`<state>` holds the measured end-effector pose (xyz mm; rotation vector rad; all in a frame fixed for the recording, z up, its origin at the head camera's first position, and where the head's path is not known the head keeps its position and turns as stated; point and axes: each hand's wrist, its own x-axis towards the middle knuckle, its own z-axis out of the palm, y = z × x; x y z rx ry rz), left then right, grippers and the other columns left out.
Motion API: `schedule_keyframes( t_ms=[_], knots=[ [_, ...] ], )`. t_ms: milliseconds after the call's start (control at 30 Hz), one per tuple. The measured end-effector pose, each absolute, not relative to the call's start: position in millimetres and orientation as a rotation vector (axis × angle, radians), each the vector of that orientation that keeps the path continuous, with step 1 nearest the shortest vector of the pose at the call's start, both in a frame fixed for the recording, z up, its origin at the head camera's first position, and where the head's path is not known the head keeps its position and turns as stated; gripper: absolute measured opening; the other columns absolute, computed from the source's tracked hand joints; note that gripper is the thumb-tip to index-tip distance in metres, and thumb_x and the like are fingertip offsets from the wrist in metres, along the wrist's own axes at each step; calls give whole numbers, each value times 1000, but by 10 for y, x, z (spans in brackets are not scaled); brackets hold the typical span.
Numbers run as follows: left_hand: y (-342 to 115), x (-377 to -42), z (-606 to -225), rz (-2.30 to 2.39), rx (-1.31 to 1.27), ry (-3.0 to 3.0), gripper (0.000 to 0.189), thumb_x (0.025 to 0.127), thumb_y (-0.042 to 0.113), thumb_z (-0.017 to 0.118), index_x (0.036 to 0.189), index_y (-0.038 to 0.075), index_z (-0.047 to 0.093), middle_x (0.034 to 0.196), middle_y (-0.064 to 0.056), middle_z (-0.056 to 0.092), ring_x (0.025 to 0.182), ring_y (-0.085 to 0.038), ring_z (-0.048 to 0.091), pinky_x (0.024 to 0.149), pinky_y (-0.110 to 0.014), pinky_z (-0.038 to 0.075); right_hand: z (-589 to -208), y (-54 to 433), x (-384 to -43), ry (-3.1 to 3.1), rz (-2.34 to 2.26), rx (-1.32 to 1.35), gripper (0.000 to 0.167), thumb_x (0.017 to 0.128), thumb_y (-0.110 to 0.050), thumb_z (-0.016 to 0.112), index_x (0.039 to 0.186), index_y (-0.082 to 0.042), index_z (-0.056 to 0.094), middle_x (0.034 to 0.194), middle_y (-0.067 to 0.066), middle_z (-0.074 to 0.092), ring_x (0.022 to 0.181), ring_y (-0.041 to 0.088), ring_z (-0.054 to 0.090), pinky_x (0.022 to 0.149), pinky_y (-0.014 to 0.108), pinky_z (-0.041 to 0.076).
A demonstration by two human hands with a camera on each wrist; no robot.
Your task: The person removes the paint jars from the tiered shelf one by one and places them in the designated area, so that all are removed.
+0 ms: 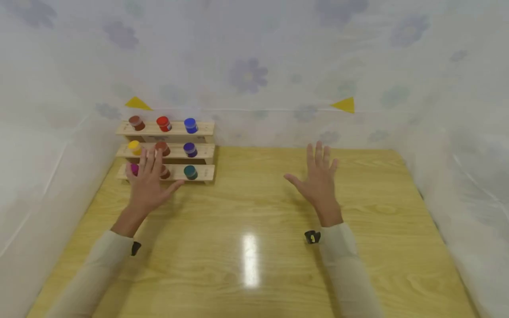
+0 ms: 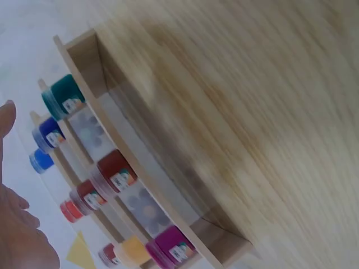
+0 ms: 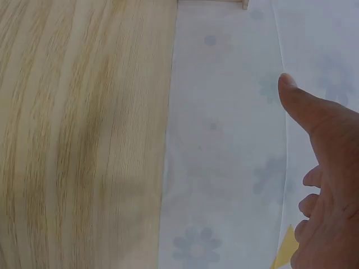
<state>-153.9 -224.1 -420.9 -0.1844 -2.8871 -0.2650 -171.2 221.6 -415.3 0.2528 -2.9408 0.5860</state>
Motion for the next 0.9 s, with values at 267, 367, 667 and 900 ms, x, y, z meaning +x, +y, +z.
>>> schedule_keyframes(
  t_ms=[267,367,667,900],
  knots=[
    [-2457,-1547,-4218,-246,-158,-2887,107,83,64,58,153,9,-1,161,-12,-2,149,-32,-1,114,-69,6,-4167,2080,-1736,-2950,621,280,106,84,-61,58,153,-11,-5,159,10,-16,146,34,-15,112,71,-4],
    [-2506,-1536,-4225,-281,-163,-2857,107,83,61,60,153,7,0,160,-14,0,148,-32,-2,117,-65,6,-4168,2030,-1756,-2941,639,297,108,83,-58,63,153,-9,-3,159,10,-15,146,33,-15,113,69,-2],
    [-2648,-1490,-4200,-263,-110,-2887,107,84,59,60,153,9,-6,160,-14,-2,148,-35,-2,116,-66,9,-4177,1806,-1784,-2945,688,353,111,81,-50,70,152,-7,-4,159,11,-16,147,35,-12,116,66,2],
    [-2769,-1444,-4220,-301,-91,-2886,105,85,57,60,152,2,1,160,-15,-5,148,-36,-1,117,-62,12,-4209,1615,-1800,-2936,756,429,112,81,-43,72,152,-5,-6,159,12,-13,147,34,-8,118,61,5]
  ],
)
